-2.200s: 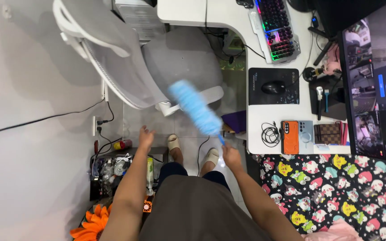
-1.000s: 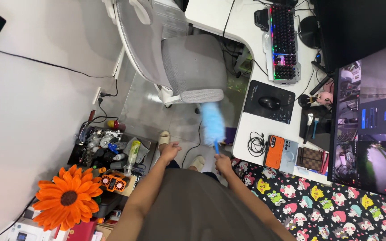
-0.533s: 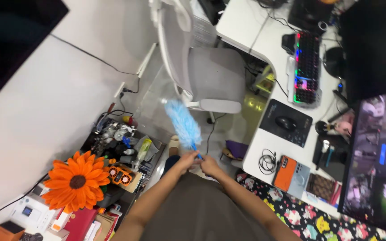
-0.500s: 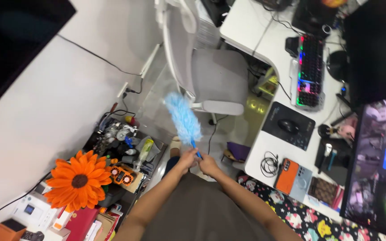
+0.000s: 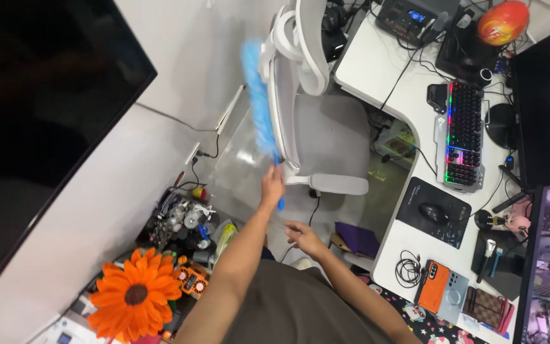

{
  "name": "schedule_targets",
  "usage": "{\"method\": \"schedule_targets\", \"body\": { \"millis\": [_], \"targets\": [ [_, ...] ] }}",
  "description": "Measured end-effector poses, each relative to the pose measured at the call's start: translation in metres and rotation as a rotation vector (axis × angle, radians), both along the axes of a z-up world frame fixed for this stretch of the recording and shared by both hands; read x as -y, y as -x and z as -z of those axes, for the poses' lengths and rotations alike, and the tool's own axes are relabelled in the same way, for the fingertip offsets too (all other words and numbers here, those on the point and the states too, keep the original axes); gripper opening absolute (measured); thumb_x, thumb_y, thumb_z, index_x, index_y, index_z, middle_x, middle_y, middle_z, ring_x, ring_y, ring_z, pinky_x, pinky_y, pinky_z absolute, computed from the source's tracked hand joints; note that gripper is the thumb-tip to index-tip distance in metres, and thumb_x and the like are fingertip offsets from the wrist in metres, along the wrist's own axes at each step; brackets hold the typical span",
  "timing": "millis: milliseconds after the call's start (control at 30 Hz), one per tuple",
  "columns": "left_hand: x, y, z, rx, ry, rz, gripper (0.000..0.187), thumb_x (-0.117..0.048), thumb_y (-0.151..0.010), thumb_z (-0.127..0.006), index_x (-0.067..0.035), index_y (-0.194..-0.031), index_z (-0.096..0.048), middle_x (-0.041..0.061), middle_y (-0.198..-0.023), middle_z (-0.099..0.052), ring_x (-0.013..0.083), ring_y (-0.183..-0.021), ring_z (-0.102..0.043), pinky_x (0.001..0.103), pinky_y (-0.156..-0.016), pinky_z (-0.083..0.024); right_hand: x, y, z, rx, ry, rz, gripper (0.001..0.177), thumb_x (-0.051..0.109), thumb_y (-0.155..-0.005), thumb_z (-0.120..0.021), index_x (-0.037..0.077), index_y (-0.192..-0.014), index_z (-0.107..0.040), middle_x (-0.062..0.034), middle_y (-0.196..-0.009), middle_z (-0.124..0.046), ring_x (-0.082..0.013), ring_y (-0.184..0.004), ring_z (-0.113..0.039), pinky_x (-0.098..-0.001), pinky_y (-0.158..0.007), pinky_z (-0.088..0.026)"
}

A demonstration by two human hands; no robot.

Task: The recorder cleans a desk area, an office chair, and a shelf using a cloth and a blue duster.

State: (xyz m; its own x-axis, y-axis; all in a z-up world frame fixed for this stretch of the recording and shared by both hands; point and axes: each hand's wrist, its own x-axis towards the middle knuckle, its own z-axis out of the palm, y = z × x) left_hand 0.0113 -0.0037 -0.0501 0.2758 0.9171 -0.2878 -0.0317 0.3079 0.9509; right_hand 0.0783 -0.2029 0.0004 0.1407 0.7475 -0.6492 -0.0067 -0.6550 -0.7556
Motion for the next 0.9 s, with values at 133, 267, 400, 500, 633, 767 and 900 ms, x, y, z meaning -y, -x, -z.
{"method": "schedule_targets", "body": {
  "millis": [133, 267, 400, 500, 633, 767, 900],
  "targets": [
    [-0.014, 0.016, 0.110, -0.524, -0.450, 0.166, 0.031, -0.035, -0.106, -0.059, -0.010, -0.118, -0.076, 0.014, -0.089, -0.072, 0.0299, -0.079, -0.071, 0.041, -0.073, -0.051, -0.016, -0.013, -0.008, 0.012, 0.054, 0.053, 0.050, 0.034, -0.094, -0.065, 0.012, -0.140, -0.060, -0.0067, -0.126, -0.066, -0.0182, -0.096, -0.067, -0.0348, -0.081, -0.056],
    [-0.028, 0.023, -0.029, -0.245, -0.200, 0.023, 0.041, -0.030, -0.102, -0.052, -0.010, -0.136, -0.063, 0.024, -0.084, -0.069, 0.0412, -0.078, -0.067, 0.046, -0.072, -0.053, -0.032, -0.030, -0.004, 0.001, -0.033, 0.209, 0.050, 0.033, -0.094, -0.066, 0.008, -0.137, -0.062, -0.0102, -0.125, -0.067, -0.0196, -0.097, -0.067, -0.0362, -0.082, -0.056],
    [-0.035, 0.011, 0.096, -0.557, -0.537, 0.111, 0.039, -0.028, -0.104, -0.055, -0.005, -0.134, -0.066, 0.026, -0.091, -0.069, 0.0433, -0.084, -0.067, 0.048, -0.073, -0.052, -0.056, -0.034, -0.019, 0.015, -0.053, 0.214, 0.050, 0.033, -0.094, -0.065, 0.007, -0.137, -0.061, -0.0080, -0.126, -0.066, -0.0192, -0.097, -0.067, -0.0356, -0.082, -0.054],
    [-0.058, 0.013, 0.133, -0.519, -0.637, 0.053, 0.030, -0.027, -0.108, -0.054, -0.006, -0.125, -0.067, 0.019, -0.092, -0.069, 0.0347, -0.080, -0.066, 0.044, -0.073, -0.052, -0.065, -0.031, -0.025, -0.003, -0.045, 0.201, 0.050, 0.033, -0.094, -0.065, 0.008, -0.137, -0.062, -0.0094, -0.125, -0.067, -0.0188, -0.097, -0.068, -0.0353, -0.082, -0.055],
    [-0.099, 0.010, -0.019, -0.233, -0.297, -0.067, 0.035, -0.026, -0.110, -0.050, -0.002, -0.133, -0.060, 0.019, -0.078, -0.065, 0.0309, -0.066, -0.062, 0.043, -0.063, -0.050, -0.072, -0.028, -0.020, -0.007, -0.043, 0.195, 0.048, 0.032, -0.094, -0.065, 0.010, -0.136, -0.063, -0.0085, -0.124, -0.067, -0.0181, -0.097, -0.067, -0.0343, -0.082, -0.054],
    [-0.150, -0.011, -0.080, -0.178, -0.367, -0.125, 0.045, -0.023, -0.107, -0.050, -0.004, -0.148, -0.051, 0.021, -0.074, -0.063, 0.0294, -0.064, -0.059, 0.039, -0.061, -0.048, -0.070, -0.024, -0.005, -0.023, -0.005, 0.187, 0.046, 0.032, -0.094, -0.066, 0.012, -0.135, -0.064, -0.0058, -0.120, -0.069, -0.0173, -0.096, -0.067, -0.0338, -0.080, -0.055],
    [-0.216, -0.039, 0.107, -0.786, -0.551, 0.331, 0.031, -0.025, -0.104, -0.056, -0.007, -0.125, -0.068, 0.027, -0.101, -0.071, 0.0445, -0.095, -0.067, 0.048, -0.085, -0.052, -0.068, -0.026, 0.000, -0.038, -0.001, 0.164, 0.044, 0.031, -0.095, -0.065, 0.012, -0.135, -0.064, -0.0036, -0.116, -0.069, -0.0159, -0.093, -0.067, -0.0325, -0.079, -0.055]
  ]
}}
